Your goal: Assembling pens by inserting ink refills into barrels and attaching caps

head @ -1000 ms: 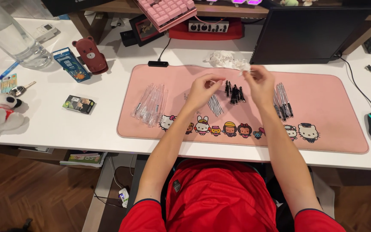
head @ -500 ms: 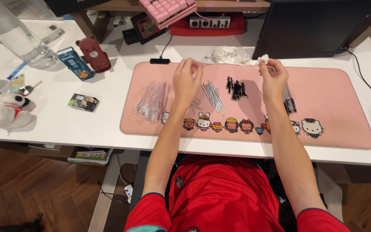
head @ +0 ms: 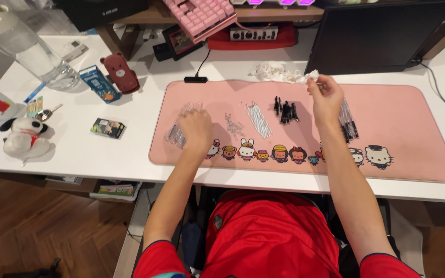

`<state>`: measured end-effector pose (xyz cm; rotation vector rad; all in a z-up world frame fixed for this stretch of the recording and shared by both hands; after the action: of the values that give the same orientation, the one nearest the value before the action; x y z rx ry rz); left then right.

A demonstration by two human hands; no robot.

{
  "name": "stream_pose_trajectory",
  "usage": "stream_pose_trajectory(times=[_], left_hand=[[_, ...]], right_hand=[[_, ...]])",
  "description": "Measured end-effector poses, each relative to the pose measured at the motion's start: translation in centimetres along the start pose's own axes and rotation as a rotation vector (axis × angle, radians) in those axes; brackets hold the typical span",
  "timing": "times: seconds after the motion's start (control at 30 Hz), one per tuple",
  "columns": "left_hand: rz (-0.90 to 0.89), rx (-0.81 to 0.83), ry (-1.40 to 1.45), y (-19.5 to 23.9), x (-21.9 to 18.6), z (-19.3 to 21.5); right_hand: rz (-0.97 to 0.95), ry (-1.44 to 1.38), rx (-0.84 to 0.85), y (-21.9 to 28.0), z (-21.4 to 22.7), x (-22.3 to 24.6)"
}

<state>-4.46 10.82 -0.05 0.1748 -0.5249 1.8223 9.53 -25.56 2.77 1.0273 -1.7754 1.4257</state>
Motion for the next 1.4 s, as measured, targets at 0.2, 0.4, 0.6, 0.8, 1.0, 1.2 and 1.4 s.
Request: stream_pose_trajectory(times=[0.2,0.4,0.6,0.8,1.0,1.2,1.4], left_hand=[[-0.032,0.076,-0.060,1.5,0.0,0.9],[-0.073,0.084,-0.053,1.6,-0.3,-0.1],[-0.051,-0.085,0.189,1.2,-0.4,3.1],[-0.166,0.094,0.932,1.1,-1.4,16.8],[-0.331,-0.048,1.383,-2.0,-9.5,15.3],[-0.342,-0.120,1.428,1.4,-9.2,19.3],[-0.308,-0.148,1.476,0.5,-10.3,15.9]], right_hand=[[-0.041,0.022,0.018,0.6,-0.7,1.4],[-0.041,0.045,0.041,0.7,-0.9,1.3],[-0.047,-0.038,0.112,1.6,-2.2,3.2],[-0.235,-0.134,0.210,2.6,-3.7,2.9],[-0.339,-0.318,0.208,3.1,-4.4,1.3],[-0.398,-0.437,0.164,2.7,-4.6,0.4],[-0.388,-0.386,0.176,3.2,-5.2,0.9]])
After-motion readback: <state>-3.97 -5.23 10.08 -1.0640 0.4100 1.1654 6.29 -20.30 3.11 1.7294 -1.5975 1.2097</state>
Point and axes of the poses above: each hand's wrist, its own y-axis away from the middle knuckle, its own z-axis out of the back of the hand, x = y × z, the point moved 4 cm from there along -y, towards the middle knuckle, and after that the axes turned 11 degrees about -y, right-handed, at the moved point
